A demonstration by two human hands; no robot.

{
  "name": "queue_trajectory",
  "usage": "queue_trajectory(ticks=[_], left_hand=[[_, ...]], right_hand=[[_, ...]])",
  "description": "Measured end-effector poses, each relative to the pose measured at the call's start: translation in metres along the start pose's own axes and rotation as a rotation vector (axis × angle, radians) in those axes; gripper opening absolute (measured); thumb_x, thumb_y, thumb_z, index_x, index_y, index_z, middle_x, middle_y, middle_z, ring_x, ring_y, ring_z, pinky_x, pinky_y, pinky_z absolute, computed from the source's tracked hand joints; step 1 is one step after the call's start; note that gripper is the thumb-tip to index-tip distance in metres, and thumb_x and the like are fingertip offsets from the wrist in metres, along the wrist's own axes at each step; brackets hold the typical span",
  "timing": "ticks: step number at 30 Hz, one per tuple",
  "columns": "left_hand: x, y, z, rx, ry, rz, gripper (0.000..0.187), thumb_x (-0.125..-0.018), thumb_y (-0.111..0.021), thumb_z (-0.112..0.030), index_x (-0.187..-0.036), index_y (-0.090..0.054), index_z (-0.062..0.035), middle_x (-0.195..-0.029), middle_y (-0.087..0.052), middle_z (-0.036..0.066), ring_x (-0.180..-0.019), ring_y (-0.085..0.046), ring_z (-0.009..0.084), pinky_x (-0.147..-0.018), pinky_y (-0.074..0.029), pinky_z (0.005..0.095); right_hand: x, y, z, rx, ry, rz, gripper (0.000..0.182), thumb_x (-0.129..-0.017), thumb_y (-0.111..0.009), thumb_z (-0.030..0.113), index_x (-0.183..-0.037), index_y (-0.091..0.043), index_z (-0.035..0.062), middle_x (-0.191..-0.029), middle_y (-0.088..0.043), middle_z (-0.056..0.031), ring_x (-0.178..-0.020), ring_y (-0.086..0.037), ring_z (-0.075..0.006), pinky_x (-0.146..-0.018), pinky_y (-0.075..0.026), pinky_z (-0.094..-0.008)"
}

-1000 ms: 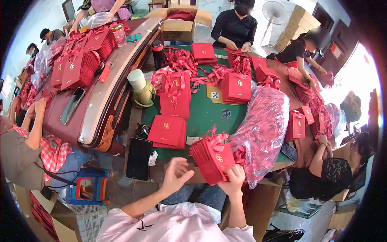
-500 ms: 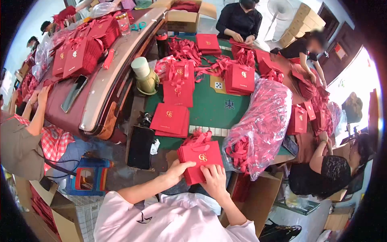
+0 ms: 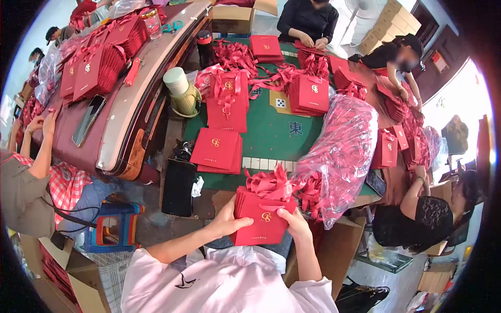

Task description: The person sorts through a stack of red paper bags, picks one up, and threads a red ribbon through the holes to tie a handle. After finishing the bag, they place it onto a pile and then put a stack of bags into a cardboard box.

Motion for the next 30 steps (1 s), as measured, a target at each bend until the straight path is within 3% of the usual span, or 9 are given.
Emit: queue_trajectory(ticks=[6, 9, 12, 15, 17, 21, 25, 30], left_hand=[[-0.013, 0.006, -0.021, -0.087, -0.024, 0.192, 0.077, -0.081, -0.073, -0.004, -0.147, -0.032, -0.0020, -0.137, -0.050, 0.011, -0.126, -0.049, 0.0185, -0.108, -0.039, 0.0360], [-0.019, 0.007, -0.019, 0.020, 0.080, 0.253, 0.075, -0.082, -0.074, -0.006, -0.146, -0.033, -0.0015, -0.137, -0.051, 0.012, -0.124, -0.051, 0.0177, -0.106, -0.041, 0.0350], [-0.025, 0.008, -0.007, 0.094, 0.147, 0.253, 0.073, -0.082, -0.075, -0.008, -0.144, -0.035, -0.0013, -0.134, -0.053, 0.012, -0.122, -0.052, 0.0172, -0.104, -0.043, 0.0339], [-0.028, 0.005, -0.002, 0.189, 0.223, 0.158, 0.070, -0.083, -0.076, -0.012, -0.141, -0.037, -0.0008, -0.132, -0.054, 0.011, -0.121, -0.053, 0.0175, -0.103, -0.043, 0.0338], [-0.030, 0.007, -0.013, 0.186, 0.185, -0.047, 0.067, -0.084, -0.075, -0.015, -0.138, -0.039, -0.0007, -0.130, -0.055, 0.011, -0.119, -0.054, 0.0177, -0.102, -0.044, 0.0340], [-0.048, 0.014, -0.021, 0.246, 0.161, 0.019, 0.067, -0.084, -0.076, -0.017, -0.138, -0.038, -0.0002, -0.129, -0.056, 0.012, -0.117, -0.055, 0.0180, -0.101, -0.045, 0.0341], [-0.086, 0.012, -0.050, 0.238, 0.069, -0.075, 0.066, -0.085, -0.074, -0.013, -0.138, -0.037, 0.0001, -0.128, -0.055, 0.012, -0.117, -0.057, 0.0199, -0.100, -0.046, 0.0348], [-0.153, 0.019, -0.063, 0.315, -0.066, -0.128, 0.061, -0.087, -0.070, -0.009, -0.138, -0.038, -0.0014, -0.127, -0.057, 0.013, -0.116, -0.058, 0.0222, -0.098, -0.049, 0.0361]], right_hand=[[0.002, -0.011, 0.003, -0.135, 0.015, -0.035, 0.059, -0.083, -0.077, 0.014, -0.134, -0.050, 0.0004, -0.122, -0.064, -0.0106, -0.112, -0.062, -0.0213, -0.097, -0.050, -0.0385], [0.001, -0.018, 0.012, -0.139, 0.114, -0.084, 0.056, -0.083, -0.077, 0.011, -0.131, -0.052, -0.0003, -0.116, -0.067, -0.0118, -0.102, -0.066, -0.0216, -0.088, -0.055, -0.0378], [0.002, -0.020, 0.020, -0.107, 0.050, -0.156, 0.049, -0.083, -0.076, 0.007, -0.127, -0.054, -0.0015, -0.115, -0.067, -0.0117, -0.100, -0.067, -0.0203, -0.087, -0.056, -0.0371], [-0.002, -0.025, 0.040, -0.017, 0.053, -0.231, 0.049, -0.083, -0.076, 0.007, -0.126, -0.054, -0.0022, -0.114, -0.067, -0.0123, -0.099, -0.067, -0.0200, -0.086, -0.056, -0.0367], [-0.017, -0.018, 0.041, -0.026, 0.117, -0.169, 0.050, -0.082, -0.078, 0.009, -0.125, -0.054, -0.0028, -0.113, -0.067, -0.0126, -0.096, -0.068, -0.0201, -0.084, -0.056, -0.0360], [-0.042, -0.021, 0.075, 0.071, 0.148, -0.184, 0.054, -0.079, -0.081, 0.012, -0.124, -0.054, -0.0041, -0.113, -0.067, -0.0133, -0.097, -0.067, -0.0197, -0.087, -0.055, -0.0350], [-0.065, -0.035, 0.124, 0.132, 0.218, -0.158, 0.048, -0.080, -0.080, 0.014, -0.119, -0.059, -0.0042, -0.110, -0.068, -0.0125, -0.096, -0.067, -0.0200, -0.087, -0.054, -0.0352], [-0.123, -0.025, 0.167, 0.121, 0.247, -0.151, 0.056, -0.080, -0.083, 0.027, -0.121, -0.060, -0.0031, -0.108, -0.069, -0.0122, -0.096, -0.067, -0.0190, -0.085, -0.054, -0.0334]])
Point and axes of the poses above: each hand's wrist, its own x-axis away from the middle knuckle, its own y-axis out of the back of the hand, z = x × y, the point moved 4 cm from there along -x, towards the middle knuckle
